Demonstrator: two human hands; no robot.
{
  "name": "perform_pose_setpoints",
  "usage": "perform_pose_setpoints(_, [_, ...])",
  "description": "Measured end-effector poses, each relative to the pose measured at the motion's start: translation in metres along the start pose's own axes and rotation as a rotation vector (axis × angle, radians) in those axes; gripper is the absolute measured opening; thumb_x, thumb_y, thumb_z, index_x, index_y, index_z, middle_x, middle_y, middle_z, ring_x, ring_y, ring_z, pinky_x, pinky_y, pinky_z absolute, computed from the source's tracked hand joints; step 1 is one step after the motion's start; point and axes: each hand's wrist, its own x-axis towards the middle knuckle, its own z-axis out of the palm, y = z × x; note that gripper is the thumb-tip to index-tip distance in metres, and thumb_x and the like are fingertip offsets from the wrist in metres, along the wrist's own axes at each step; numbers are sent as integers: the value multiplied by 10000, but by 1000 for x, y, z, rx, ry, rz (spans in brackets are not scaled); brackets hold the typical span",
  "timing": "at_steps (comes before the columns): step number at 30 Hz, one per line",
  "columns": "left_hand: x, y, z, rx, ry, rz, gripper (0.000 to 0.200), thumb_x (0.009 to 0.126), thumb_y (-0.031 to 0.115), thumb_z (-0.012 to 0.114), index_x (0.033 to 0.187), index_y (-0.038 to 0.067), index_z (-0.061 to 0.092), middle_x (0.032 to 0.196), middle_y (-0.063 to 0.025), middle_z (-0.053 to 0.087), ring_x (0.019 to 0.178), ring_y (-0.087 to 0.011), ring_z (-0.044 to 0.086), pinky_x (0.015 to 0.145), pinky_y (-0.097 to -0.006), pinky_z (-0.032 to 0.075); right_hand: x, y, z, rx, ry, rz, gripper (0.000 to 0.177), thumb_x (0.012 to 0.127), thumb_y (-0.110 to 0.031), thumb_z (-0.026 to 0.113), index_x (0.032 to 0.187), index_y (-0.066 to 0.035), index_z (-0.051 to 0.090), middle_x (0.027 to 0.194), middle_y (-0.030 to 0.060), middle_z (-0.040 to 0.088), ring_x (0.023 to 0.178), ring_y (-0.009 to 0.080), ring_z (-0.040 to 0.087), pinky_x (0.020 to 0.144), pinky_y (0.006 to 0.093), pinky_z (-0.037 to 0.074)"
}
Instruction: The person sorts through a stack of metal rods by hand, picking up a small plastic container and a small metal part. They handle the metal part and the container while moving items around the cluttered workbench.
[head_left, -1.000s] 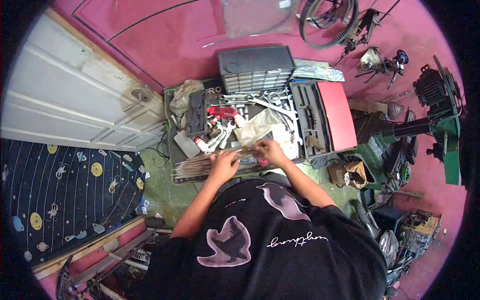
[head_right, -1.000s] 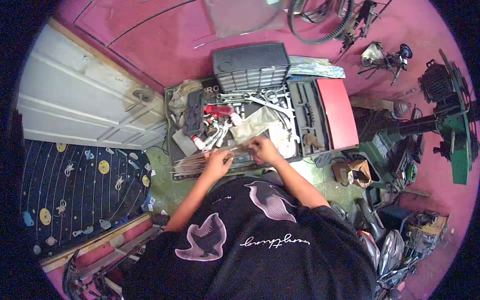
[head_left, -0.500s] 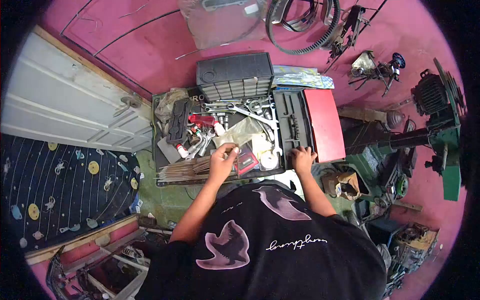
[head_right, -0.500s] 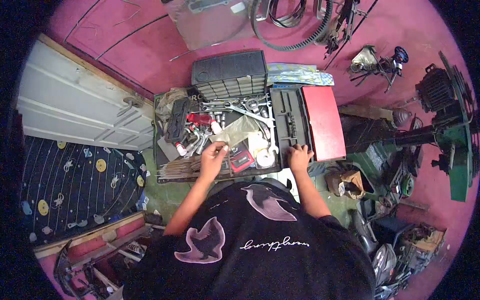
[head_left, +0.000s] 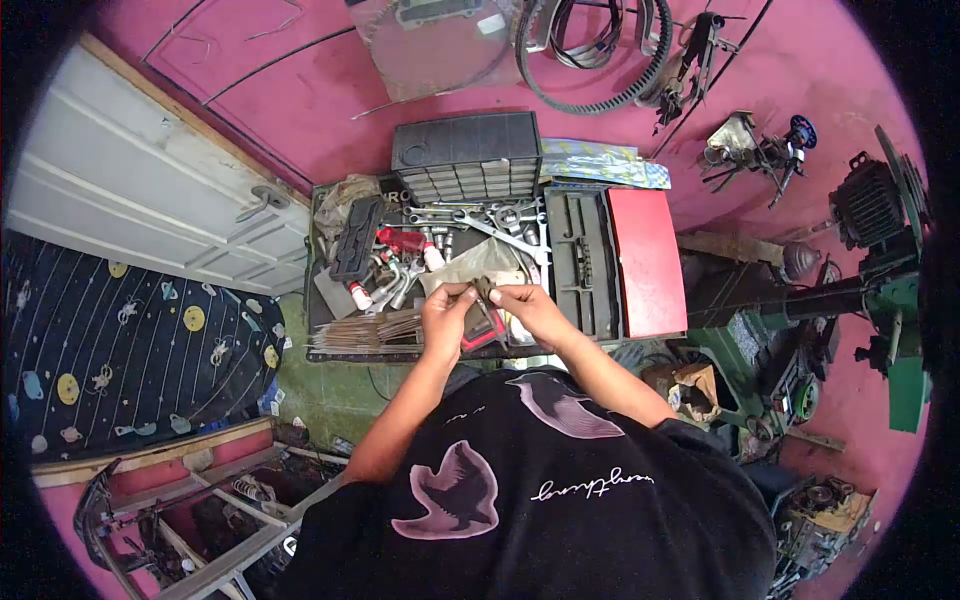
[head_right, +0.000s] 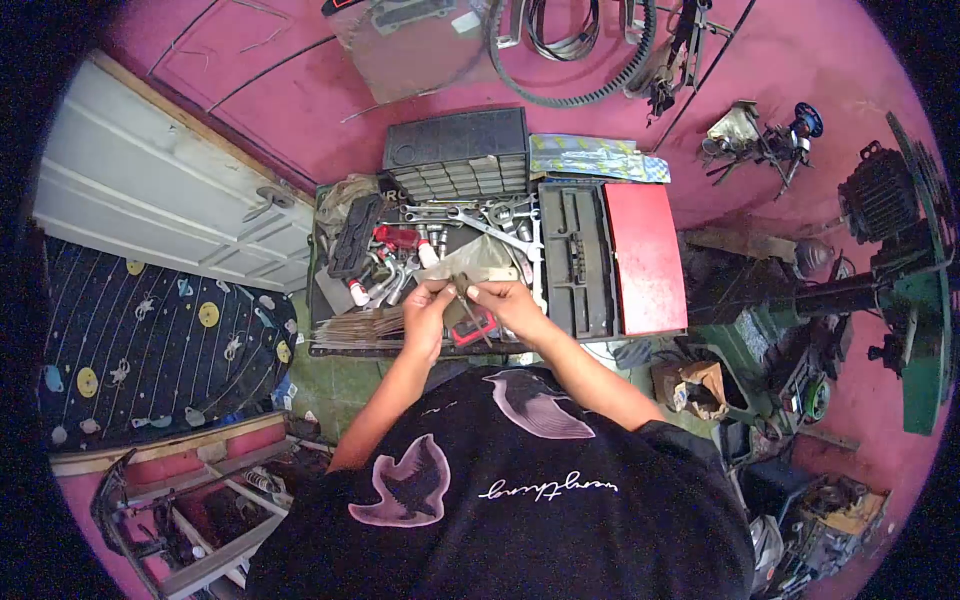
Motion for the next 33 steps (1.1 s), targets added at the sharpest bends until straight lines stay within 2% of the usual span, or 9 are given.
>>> perform_pose_setpoints(6, [-12, -22, -3, -111, 60, -76, 18, 875, -9, 670, 875, 9, 668, 877, -49, 698, 771, -97, 620, 729, -245, 483, 7, 43, 3, 38, 48, -38, 60, 889, -48, 704, 897, -42, 645, 831, -9, 678, 729, 32, 573, 669, 213, 467])
perform_pose_setpoints(11, [-12, -44, -15, -112, 169, -71, 13, 869, 4, 676, 878, 10, 669, 894, -59, 701, 785, -114, 624, 747, -253, 479, 8, 60, 4, -238, 25, -110, 108, 872, -61, 724, 892, -28, 623, 764, -5, 653, 700, 45, 567, 614, 236, 469])
perform_pose_setpoints(15, [9, -35, -44, -178, 472, -94, 63, 876, 45, 688, 921, 7, 668, 890, -49, 677, 817, -138, 601, 786, -292, 465, -3, 46, 4, -424, 34, -118, 131, 848, -60, 744, 845, -23, 618, 751, -7, 644, 692, 45, 560, 611, 239, 464])
perform_pose_setpoints(19, [35, -25, -125, -177, 733, -11, 110, 900, 106, 681, 947, 8, 664, 891, -46, 662, 779, -134, 564, 763, -309, 459, -15, 45, -38, -809, -16, 14, 188, 778, -199, 791, 839, -56, 685, 802, 59, 704, 748, 157, 651, 735, 336, 490])
perform_pose_setpoints(22, [32, 13, -164, -100, 819, 184, 122, 913, 109, 669, 965, 0, 647, 919, -47, 661, 800, -134, 577, 757, -302, 464, -19, 56, -89, -955, 321, 48, 224, 770, -261, 797, 893, -95, 710, 878, 88, 722, 838, 227, 687, 808, 422, 456])
perform_pose_setpoints(24, [29, 21, -176, -63, 769, 241, 111, 911, 95, 666, 969, 2, 648, 928, -52, 666, 819, -133, 588, 769, -296, 467, -25, 60, -117, -1209, 480, 183, 311, 790, -384, 758, 996, -155, 716, 959, 103, 728, 947, 284, 685, 957, 626, 298])
perform_pose_setpoints(26, [24, 25, -174, -24, 719, 297, 102, 909, 81, 664, 974, 4, 649, 938, -57, 670, 839, -132, 599, 780, -290, 469, -28, 42, -121, -1331, 452, 423, 370, 788, -385, 742, 1104, -195, 713, 1071, 115, 714, 1076, 304, 643, 985, 628, 282])
perform_pose_setpoints(30, [7, 14, -124, 419, 408, 260, 161, 907, 114, 670, 1004, -15, 675, 942, -55, 694, 878, -149, 623, 833, -300, 476, -15, 39, -95, -1853, 470, 408, 384, 828, -447, 681, 1113, -193, 713, 1262, 121, 607, 1187, 333, 539, 936, 599, 353])
perform_pose_setpoints(33, [-8, 5, -78, 720, 102, 298, 154, 841, 184, 719, 911, 48, 703, 878, -114, 705, 844, -259, 654, 809, -351, 489, 11, 35, -60, -1299, 281, -27, 500, 811, -488, 725, 1152, -121, 710, 1124, 133, 695, 1004, 301, 663, 863, 424, 503])
